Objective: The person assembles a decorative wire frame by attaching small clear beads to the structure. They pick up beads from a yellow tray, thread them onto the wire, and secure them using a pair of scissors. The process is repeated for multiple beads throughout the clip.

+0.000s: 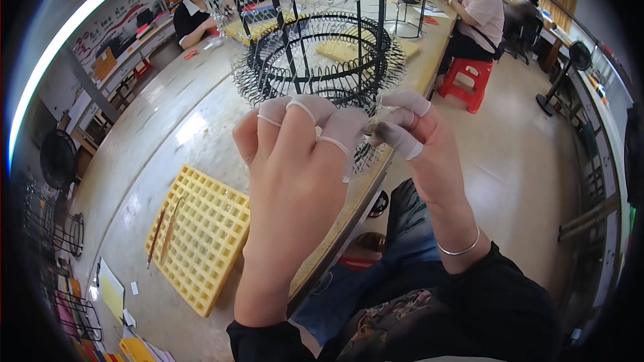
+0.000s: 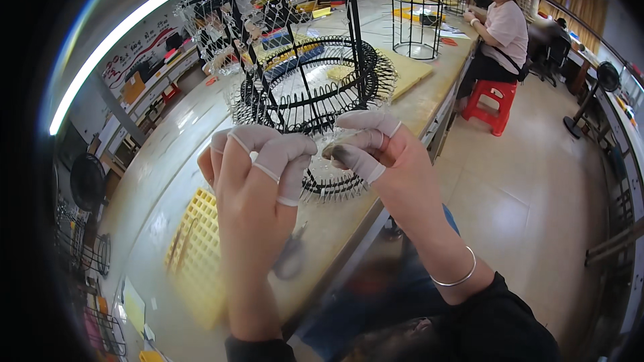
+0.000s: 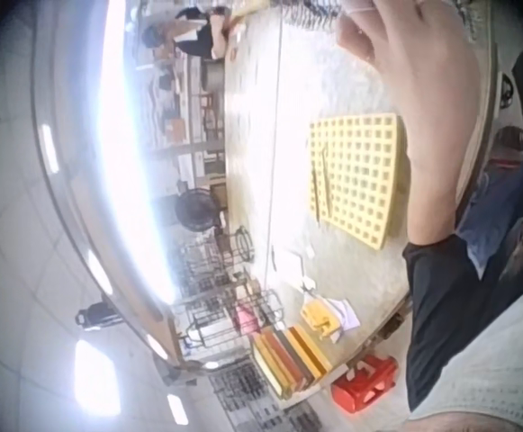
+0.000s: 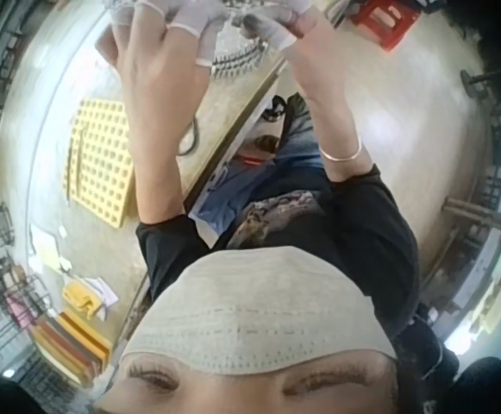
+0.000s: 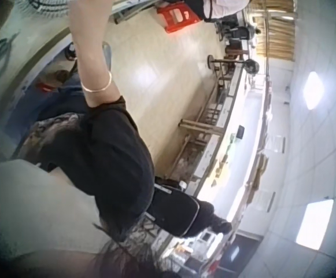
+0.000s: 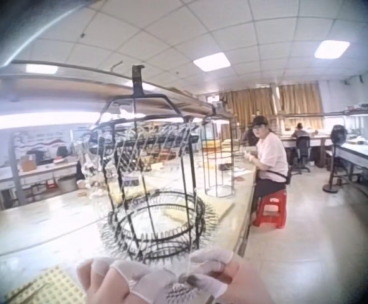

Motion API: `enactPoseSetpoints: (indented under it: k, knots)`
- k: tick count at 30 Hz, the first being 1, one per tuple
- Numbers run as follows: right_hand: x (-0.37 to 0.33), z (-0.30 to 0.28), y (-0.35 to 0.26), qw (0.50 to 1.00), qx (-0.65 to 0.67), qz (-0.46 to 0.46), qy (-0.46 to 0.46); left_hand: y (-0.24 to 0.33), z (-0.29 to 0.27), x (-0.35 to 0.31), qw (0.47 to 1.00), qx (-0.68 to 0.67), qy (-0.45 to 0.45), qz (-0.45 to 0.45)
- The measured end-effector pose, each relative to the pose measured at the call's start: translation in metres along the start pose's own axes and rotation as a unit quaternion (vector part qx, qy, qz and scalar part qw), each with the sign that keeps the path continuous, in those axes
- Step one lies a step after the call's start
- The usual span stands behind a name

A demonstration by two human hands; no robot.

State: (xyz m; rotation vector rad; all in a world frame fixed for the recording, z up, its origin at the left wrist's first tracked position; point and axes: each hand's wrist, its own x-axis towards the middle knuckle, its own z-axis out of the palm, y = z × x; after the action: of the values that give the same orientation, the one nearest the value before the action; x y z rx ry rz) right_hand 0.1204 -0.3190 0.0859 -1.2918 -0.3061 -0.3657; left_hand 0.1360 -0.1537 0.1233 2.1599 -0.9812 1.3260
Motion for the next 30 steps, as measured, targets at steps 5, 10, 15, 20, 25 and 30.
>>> enactPoseSetpoints:
  k: [5,10,15,20,25,30]
  knots:
    - [0.0011,-0.0037,0.0015,0.999,0.041,0.008,-0.011,0.0029,0.0007,-0.001,0.999,0.029,0.008,0.026]
    - [0.0027,-0.0047,0.0029,0.996,0.078,0.024,-0.025,0.0024,0.0013,-0.0014,0.999,0.033,0.01,0.031]
    - [0.003,-0.0044,0.0039,0.994,0.106,0.025,-0.028,0.0017,0.0034,-0.0017,0.999,0.014,0.015,0.036]
    - [0.0035,-0.0059,0.0043,0.993,0.114,0.024,-0.029,0.0038,0.0015,-0.0013,1.0,0.005,-0.001,0.027]
    - [0.0032,-0.005,0.0047,0.992,0.122,0.02,-0.035,0.004,0.0009,-0.0025,0.999,-0.007,-0.013,0.032]
    - [0.0033,-0.0046,0.005,0.992,0.12,0.019,-0.036,0.0035,0.002,-0.0015,1.0,-0.011,0.001,0.027]
